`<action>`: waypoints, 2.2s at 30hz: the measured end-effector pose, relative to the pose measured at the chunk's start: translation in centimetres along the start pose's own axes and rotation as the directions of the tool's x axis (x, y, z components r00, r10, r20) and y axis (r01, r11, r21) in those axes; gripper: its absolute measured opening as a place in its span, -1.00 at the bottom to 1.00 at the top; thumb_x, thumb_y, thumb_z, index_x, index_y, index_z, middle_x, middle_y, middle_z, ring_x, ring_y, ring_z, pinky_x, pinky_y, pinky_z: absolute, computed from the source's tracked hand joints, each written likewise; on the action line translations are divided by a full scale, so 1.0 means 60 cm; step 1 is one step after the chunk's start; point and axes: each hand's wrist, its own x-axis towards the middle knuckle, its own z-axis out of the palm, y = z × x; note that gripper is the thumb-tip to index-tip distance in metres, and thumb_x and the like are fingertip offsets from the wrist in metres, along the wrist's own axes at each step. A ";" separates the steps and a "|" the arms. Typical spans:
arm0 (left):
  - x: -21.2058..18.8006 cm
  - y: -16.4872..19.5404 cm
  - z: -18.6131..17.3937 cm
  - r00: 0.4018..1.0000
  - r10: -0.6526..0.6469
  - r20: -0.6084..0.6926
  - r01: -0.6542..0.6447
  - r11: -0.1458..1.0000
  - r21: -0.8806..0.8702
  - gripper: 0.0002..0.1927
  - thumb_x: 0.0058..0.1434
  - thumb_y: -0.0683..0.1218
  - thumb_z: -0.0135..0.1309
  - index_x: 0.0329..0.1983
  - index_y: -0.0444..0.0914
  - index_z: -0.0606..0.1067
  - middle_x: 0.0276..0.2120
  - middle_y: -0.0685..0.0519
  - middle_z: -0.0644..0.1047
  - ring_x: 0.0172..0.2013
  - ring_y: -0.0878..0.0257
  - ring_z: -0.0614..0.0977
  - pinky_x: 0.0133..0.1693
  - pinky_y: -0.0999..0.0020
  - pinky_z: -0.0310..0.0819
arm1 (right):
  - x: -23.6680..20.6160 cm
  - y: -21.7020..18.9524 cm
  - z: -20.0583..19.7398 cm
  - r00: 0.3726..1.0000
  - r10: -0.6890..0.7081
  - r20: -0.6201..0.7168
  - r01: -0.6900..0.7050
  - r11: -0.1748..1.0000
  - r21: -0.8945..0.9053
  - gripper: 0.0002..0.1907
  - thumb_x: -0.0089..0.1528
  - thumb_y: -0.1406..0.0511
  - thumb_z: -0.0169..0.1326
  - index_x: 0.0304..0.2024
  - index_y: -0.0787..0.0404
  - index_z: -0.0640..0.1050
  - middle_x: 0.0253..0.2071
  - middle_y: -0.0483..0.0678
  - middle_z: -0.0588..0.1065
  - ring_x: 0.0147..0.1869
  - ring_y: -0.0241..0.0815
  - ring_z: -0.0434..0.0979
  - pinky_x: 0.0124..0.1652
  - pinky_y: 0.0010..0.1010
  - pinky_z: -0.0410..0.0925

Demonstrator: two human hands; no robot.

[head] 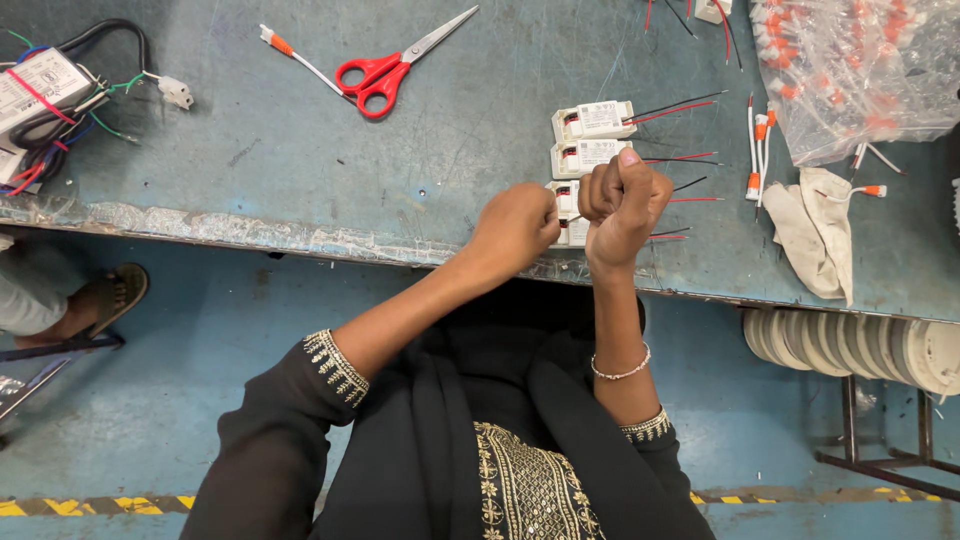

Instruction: The person connects wires to LED drivers and secures them with a screwdriver. They handle multiple white components and wires with connectors on a workbench, occasionally moving items aside to reach the work.

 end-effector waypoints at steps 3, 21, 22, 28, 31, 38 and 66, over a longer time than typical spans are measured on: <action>0.000 0.001 0.011 0.994 0.077 -0.079 -0.073 0.996 0.042 -0.84 0.01 -0.17 0.15 -0.57 -0.35 0.46 -0.51 -0.22 0.50 -0.40 -0.23 0.54 -0.37 -0.11 0.37 | 0.000 -0.001 0.001 1.000 -0.004 0.007 0.004 1.000 0.005 -0.46 0.45 0.24 -0.13 -0.61 0.16 0.07 -0.69 -0.19 0.01 -0.63 -0.40 -0.16 -0.57 -0.41 -0.18; -0.035 0.029 0.027 0.983 0.125 -0.136 -0.094 0.972 0.216 -0.79 -0.02 -0.32 0.06 -0.28 -0.36 0.41 -0.31 -0.17 0.48 -0.22 -0.15 0.56 -0.23 0.00 0.46 | 0.003 0.000 -0.020 0.997 0.024 -0.068 -0.013 0.988 0.153 -0.46 0.45 0.22 -0.10 -0.62 0.13 0.07 -0.70 -0.19 0.01 -0.66 -0.39 -0.14 -0.61 -0.40 -0.18; -0.039 0.030 0.028 0.983 0.126 -0.133 -0.094 0.971 0.221 -0.73 -0.06 -0.34 0.06 -0.24 -0.37 0.39 -0.29 -0.17 0.47 -0.20 -0.15 0.55 -0.22 0.02 0.47 | 0.004 -0.008 -0.026 0.996 0.034 -0.087 -0.016 0.978 0.207 -0.46 0.45 0.22 -0.11 -0.62 0.13 0.07 -0.70 -0.18 0.02 -0.67 -0.38 -0.14 -0.62 -0.39 -0.18; -0.040 0.024 0.037 0.983 0.123 -0.135 -0.088 0.966 0.243 -0.62 -0.09 -0.36 0.08 -0.17 -0.34 0.34 -0.24 -0.16 0.46 -0.16 -0.12 0.55 -0.19 0.04 0.48 | -0.014 -0.096 -0.068 0.987 0.152 0.052 -0.074 0.718 -0.692 -0.70 0.36 0.27 0.20 -0.38 0.33 0.46 -0.50 -0.09 0.28 -0.45 -0.27 0.15 -0.44 -0.42 0.07; -0.033 0.019 0.034 0.982 0.131 -0.136 -0.100 0.973 0.209 -0.62 -0.11 -0.33 0.10 -0.18 -0.35 0.34 -0.24 -0.17 0.47 -0.16 -0.15 0.55 -0.21 0.03 0.47 | -0.040 -0.117 -0.058 0.899 0.272 0.345 0.220 0.402 -0.889 -0.55 0.07 0.25 0.36 -0.03 0.27 0.61 -0.25 0.07 0.44 -0.21 -0.02 0.47 -0.19 -0.28 0.36; -0.019 0.058 -0.033 0.999 -0.004 0.041 0.004 1.000 0.006 -0.93 0.24 -0.23 0.08 -0.26 -0.31 0.43 -0.26 -0.12 0.54 -0.22 -0.18 0.57 -0.25 -0.01 0.40 | -0.068 -0.136 -0.045 0.928 0.340 0.148 0.041 0.303 -0.952 -0.48 0.06 0.22 0.37 0.04 0.20 0.57 -0.06 0.05 0.50 -0.01 0.04 0.54 -0.06 -0.21 0.39; -0.079 0.013 -0.057 0.914 0.269 -0.303 -0.157 0.925 0.346 -0.89 0.22 -0.18 0.15 -0.20 -0.27 0.52 -0.23 0.00 0.56 -0.21 0.06 0.60 -0.17 0.21 0.50 | 0.162 -0.005 -0.337 0.923 -0.288 -0.255 -0.306 -0.149 -0.940 -0.78 0.14 0.26 0.28 -0.23 0.19 0.56 -0.18 0.12 0.47 -0.09 0.22 0.53 -0.17 0.03 0.38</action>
